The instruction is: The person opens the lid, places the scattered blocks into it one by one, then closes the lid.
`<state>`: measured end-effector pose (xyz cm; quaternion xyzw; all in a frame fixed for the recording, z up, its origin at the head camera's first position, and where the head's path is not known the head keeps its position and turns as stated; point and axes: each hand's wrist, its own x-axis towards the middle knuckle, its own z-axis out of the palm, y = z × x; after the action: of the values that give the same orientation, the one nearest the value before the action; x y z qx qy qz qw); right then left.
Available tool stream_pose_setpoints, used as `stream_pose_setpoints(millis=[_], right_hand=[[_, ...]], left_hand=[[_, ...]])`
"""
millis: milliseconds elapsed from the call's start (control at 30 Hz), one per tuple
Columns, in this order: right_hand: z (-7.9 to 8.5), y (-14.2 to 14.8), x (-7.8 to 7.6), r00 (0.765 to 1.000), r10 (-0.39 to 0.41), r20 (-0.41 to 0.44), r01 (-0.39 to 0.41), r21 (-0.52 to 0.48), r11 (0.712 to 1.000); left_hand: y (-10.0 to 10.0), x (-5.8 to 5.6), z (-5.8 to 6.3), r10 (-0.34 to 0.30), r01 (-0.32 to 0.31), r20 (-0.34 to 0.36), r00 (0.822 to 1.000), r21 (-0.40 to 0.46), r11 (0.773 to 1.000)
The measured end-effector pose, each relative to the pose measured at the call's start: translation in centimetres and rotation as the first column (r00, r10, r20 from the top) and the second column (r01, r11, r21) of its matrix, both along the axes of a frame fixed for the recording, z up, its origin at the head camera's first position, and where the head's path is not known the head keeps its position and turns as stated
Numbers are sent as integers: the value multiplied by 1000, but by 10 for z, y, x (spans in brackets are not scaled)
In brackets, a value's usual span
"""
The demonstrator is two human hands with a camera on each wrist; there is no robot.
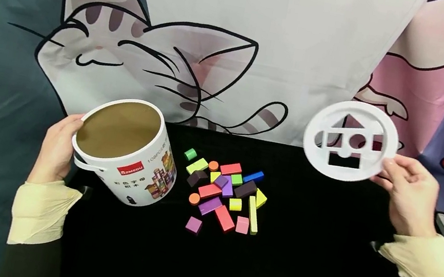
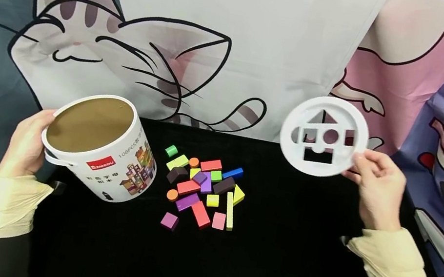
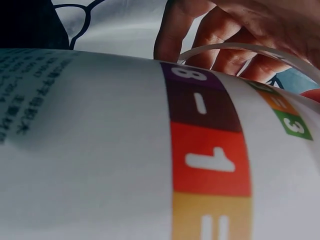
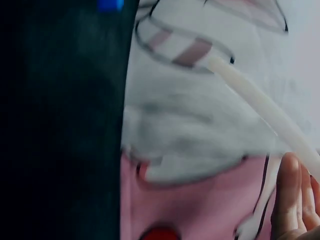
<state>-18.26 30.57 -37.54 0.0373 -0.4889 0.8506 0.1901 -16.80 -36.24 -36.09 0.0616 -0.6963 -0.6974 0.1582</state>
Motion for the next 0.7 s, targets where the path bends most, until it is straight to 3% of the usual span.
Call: stream_pose_setpoints(millis=[100, 167, 200, 233, 300, 367, 433, 500, 533, 633, 700], right_hand=[[-8, 26, 6, 994, -111, -23, 112, 40, 993], [-13, 43, 11, 978, -208, -30, 210, 125, 970], [-16, 51, 13, 964, -263, -33, 264, 205, 943], [-18, 58, 17, 945, -326, -37, 321, 309, 895], [-22, 72, 23, 905, -423, -43, 383, 518, 765], [-28, 83, 30, 872, -483, -78, 392, 702, 595], [-34, 92, 36, 859, -492, -139, 381, 817, 433], [-42, 99, 42, 861, -459, -220, 382, 875, 297], [-46, 103, 43, 858, -432, -278, 397, 892, 216], [-58, 112, 47, 846, -332, -418, 446, 895, 10], [-66, 117, 49, 835, -256, -487, 478, 873, -100]], left_hand=[[-2, 1, 0, -22, 22, -26, 999, 16, 1000], [-3, 1, -1, -31, 32, -39, 999, 15, 999], [-3, 2, -2, -35, 36, -44, 998, 14, 999], [-3, 1, -3, -43, 44, -47, 998, 12, 999], [-2, 1, -4, -49, 50, -49, 998, 6, 999], [-3, 0, -5, -54, 55, -60, 997, 9, 998], [-4, 0, -6, -61, 62, -72, 995, 13, 998], [-5, 1, -6, -65, 67, -85, 994, 22, 998], [-6, 1, -6, -66, 68, -91, 994, 25, 997], [-8, 3, -7, -70, 75, -95, 993, 47, 996], [-8, 3, -8, -88, 94, -98, 991, 56, 994]])
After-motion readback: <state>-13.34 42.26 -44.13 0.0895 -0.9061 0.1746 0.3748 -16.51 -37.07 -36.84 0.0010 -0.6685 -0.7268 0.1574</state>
